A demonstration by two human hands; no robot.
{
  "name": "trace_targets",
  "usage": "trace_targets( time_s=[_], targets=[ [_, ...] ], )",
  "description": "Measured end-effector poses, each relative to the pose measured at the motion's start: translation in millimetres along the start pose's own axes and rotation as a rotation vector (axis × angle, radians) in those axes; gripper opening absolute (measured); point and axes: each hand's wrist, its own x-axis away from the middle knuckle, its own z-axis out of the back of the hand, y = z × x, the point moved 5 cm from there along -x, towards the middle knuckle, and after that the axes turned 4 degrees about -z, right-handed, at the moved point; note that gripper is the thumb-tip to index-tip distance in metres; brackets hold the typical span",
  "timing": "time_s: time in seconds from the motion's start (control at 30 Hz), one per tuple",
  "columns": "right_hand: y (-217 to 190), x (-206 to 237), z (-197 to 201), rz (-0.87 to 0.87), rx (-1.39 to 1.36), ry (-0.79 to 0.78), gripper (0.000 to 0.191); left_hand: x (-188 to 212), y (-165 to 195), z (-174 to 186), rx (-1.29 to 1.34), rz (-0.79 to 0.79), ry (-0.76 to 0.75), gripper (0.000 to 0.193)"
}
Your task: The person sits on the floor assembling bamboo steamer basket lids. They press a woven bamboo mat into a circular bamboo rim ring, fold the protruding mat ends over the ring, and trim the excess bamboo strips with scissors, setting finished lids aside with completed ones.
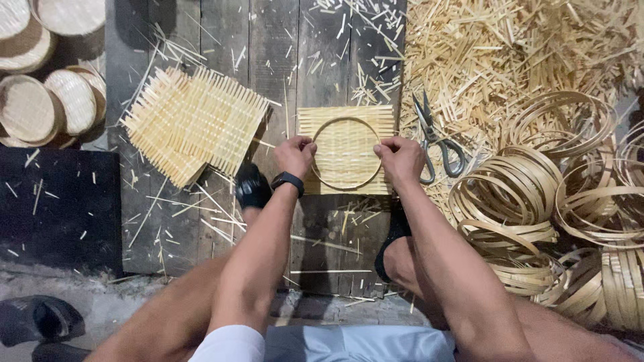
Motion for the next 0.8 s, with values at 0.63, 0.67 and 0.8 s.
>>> trace_targets(
  time_s=[0.63,0.67,0.8],
  targets=[
    [12,-13,-1,0.032,-0.035,-0.025,0.021,-7,-6,-3,0.200,0.200,-0.107,0.015],
    [15,-16,-2,0.018,-0.047,-0.045,0.022,-7,-7,-4,0.199,0.194,-0.099,0.015],
    [18,-24,-3,0.008,-0.044,-0.086,0.022,-6,-12,-6,0.129,0.186,-0.072,0.016]
  ],
)
